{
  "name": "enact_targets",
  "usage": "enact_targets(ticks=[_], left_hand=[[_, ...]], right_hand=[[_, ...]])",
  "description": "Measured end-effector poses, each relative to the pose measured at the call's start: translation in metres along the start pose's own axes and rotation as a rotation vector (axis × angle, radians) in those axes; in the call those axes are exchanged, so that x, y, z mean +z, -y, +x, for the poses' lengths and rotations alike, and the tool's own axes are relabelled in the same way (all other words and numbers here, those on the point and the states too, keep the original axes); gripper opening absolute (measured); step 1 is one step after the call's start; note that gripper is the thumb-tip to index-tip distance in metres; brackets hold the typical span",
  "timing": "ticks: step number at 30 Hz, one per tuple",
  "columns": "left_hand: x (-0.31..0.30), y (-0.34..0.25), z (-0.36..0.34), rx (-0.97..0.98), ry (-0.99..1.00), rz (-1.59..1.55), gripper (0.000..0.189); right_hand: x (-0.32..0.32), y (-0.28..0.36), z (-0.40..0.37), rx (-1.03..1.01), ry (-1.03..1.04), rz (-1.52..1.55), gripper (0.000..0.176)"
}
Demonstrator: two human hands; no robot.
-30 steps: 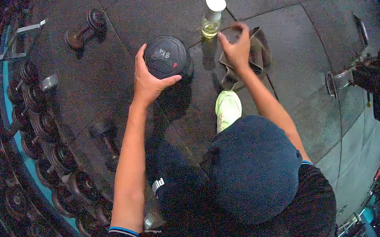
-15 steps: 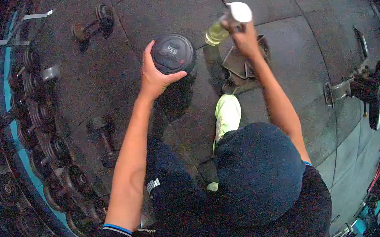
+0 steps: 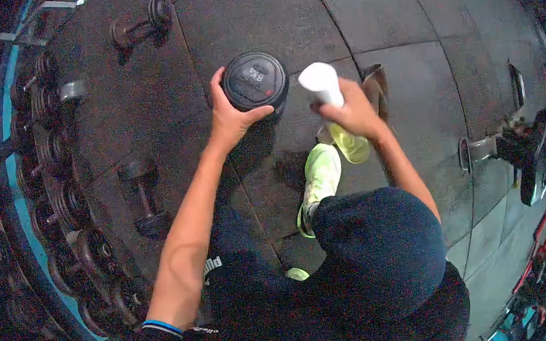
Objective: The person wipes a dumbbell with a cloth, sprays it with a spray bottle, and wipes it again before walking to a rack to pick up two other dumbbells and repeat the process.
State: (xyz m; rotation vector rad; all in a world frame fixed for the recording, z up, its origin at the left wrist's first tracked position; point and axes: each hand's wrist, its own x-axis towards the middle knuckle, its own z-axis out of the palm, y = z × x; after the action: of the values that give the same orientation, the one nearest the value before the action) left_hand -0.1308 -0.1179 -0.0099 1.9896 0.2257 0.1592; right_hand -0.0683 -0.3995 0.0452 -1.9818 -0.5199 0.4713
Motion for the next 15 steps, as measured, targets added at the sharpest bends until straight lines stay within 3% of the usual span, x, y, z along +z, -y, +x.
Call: enact_targets(ticks=[1,3,7,10,15], left_hand=[[0.005,0.005,-0.005,-0.023,-0.016,-0.011,0.138],[0.013,0.012,-0.015,-0.074,-0.046,-0.030,0.140],[0.014,0.023,-0.041,-0.144,-0.012,-0.062,0.137],[0.003,0.057,-0.072,-0.268,0.089,0.074,0.121],[-0.043,0.093,-0.126,-0.331,0.272,0.275,0.068]], right_hand=[[0.010,0.004,-0.001,-0.092,-0.068,-0.042,0.038],[0.013,0.007,-0.002,0.177,0.041,0.158,0.040],[0.022,0.005,-0.002,0.133,0.040,0.156,0.040],[0.030,0.008,0.000,0.017,-0.003,0.043,0.038],[0.030,0.009,0.000,0.070,-0.045,0.019,0.038]])
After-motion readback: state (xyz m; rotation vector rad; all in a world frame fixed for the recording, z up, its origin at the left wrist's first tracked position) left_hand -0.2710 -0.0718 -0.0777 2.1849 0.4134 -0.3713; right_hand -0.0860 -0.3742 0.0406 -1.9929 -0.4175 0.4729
